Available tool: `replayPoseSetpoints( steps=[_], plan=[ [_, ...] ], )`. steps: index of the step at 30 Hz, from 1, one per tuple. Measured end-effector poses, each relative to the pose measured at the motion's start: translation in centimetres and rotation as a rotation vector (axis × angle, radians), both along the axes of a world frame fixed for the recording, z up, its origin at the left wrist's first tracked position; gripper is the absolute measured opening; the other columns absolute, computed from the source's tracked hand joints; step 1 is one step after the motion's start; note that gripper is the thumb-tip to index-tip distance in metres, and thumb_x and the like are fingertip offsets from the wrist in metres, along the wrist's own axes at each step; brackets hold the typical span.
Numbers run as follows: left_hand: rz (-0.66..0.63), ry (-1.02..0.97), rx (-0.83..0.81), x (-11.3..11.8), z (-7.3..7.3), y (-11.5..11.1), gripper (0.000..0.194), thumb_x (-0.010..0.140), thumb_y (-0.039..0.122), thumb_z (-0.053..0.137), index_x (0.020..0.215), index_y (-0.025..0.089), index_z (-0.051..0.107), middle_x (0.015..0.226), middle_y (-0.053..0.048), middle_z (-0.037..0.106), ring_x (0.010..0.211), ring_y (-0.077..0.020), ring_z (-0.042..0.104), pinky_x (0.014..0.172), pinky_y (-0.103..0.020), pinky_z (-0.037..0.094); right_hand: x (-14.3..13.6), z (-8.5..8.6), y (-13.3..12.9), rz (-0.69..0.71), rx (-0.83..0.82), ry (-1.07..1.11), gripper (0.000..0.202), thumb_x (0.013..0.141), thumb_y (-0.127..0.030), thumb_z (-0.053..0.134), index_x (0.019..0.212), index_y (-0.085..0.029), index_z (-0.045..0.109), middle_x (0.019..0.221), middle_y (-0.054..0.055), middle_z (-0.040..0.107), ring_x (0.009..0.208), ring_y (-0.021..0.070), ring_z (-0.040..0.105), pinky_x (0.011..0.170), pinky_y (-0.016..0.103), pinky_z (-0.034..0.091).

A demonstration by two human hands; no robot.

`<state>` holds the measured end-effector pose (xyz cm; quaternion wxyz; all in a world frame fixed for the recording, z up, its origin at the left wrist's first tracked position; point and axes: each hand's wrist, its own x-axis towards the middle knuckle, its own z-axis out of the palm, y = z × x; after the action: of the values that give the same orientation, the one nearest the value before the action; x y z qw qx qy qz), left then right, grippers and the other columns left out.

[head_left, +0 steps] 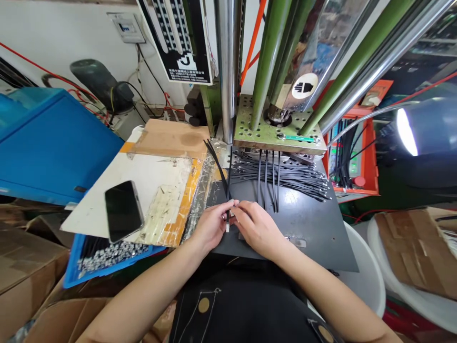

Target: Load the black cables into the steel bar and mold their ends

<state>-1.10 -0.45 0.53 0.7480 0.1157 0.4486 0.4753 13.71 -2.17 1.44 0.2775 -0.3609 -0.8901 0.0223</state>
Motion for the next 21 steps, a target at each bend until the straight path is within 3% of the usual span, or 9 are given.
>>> replayPoseSetpoints(
  steps=[5,10,13,16,19,21],
  plan=[
    [0.029,-0.078,0.016,0.6,-0.5,-0.5,0.018,0.059,0.023,0.083,0.065,0.012,0.070,0.061,-0.001,0.067,0.056,-0.0086,0.057,0.052,-0.019,0.044,-0.2,0.1,0.9,0.075,0.176,-0.090,0.025,0.094,-0.010,0.039,0.103,-0.005,0.062,0.097,0.016,0.063,0.082,0.0221,0.054,0.074,0.036,0.053],
    [-0.002,0.009,0.010,0.0,-0.2,-0.9,0.021,0.059,0.026,0.083,0.067,0.011,0.072,0.066,-0.003,0.068,0.059,-0.0089,0.058,0.054,-0.018,0.045,0.6,0.8,0.9,0.123,0.117,-0.032,0.023,0.094,-0.010,0.040,0.089,-0.011,0.062,0.093,0.013,0.064,0.080,0.0199,0.057,0.074,0.033,0.054],
    [-0.041,0.169,0.022,-1.3,0.1,-1.1,0.026,0.066,0.027,0.081,0.082,0.008,0.075,0.085,-0.009,0.071,0.057,-0.0049,0.054,0.048,-0.014,0.041,3.0,1.9,-0.1,-0.010,0.037,0.164,0.015,0.091,-0.009,0.046,0.089,-0.016,0.059,0.093,0.010,0.064,0.087,0.0174,0.061,0.077,0.029,0.054],
    [-0.082,0.135,-0.036,-2.8,0.1,-1.7,0.029,0.071,0.025,0.077,0.094,0.008,0.073,0.079,-0.007,0.068,0.048,-0.0016,0.045,0.038,-0.011,0.032,6.4,2.5,-1.2,-0.247,-0.127,0.313,0.008,0.087,-0.013,0.055,0.087,-0.020,0.058,0.086,0.003,0.065,0.080,0.0144,0.064,0.071,0.025,0.054],
    [-0.092,-0.001,-0.157,-3.6,-0.2,-2.8,0.022,0.077,0.017,0.071,0.098,0.007,0.071,0.065,-0.001,0.059,0.044,-0.0011,0.041,0.033,-0.010,0.025,9.4,1.5,-1.7,-0.387,-0.292,0.346,0.014,0.087,-0.019,0.056,0.100,-0.020,0.060,0.081,0.001,0.066,0.069,0.0129,0.064,0.064,0.024,0.054],
    [-0.076,-0.060,-0.213,-3.7,-0.3,-3.5,0.018,0.083,0.012,0.063,0.099,0.007,0.070,0.063,0.000,0.055,0.041,-0.0003,0.038,0.031,-0.010,0.024,10.7,0.4,-1.8,-0.411,-0.308,0.236,0.024,0.089,-0.020,0.052,0.112,-0.018,0.060,0.083,0.003,0.066,0.070,0.0139,0.064,0.065,0.025,0.055]
  ],
)
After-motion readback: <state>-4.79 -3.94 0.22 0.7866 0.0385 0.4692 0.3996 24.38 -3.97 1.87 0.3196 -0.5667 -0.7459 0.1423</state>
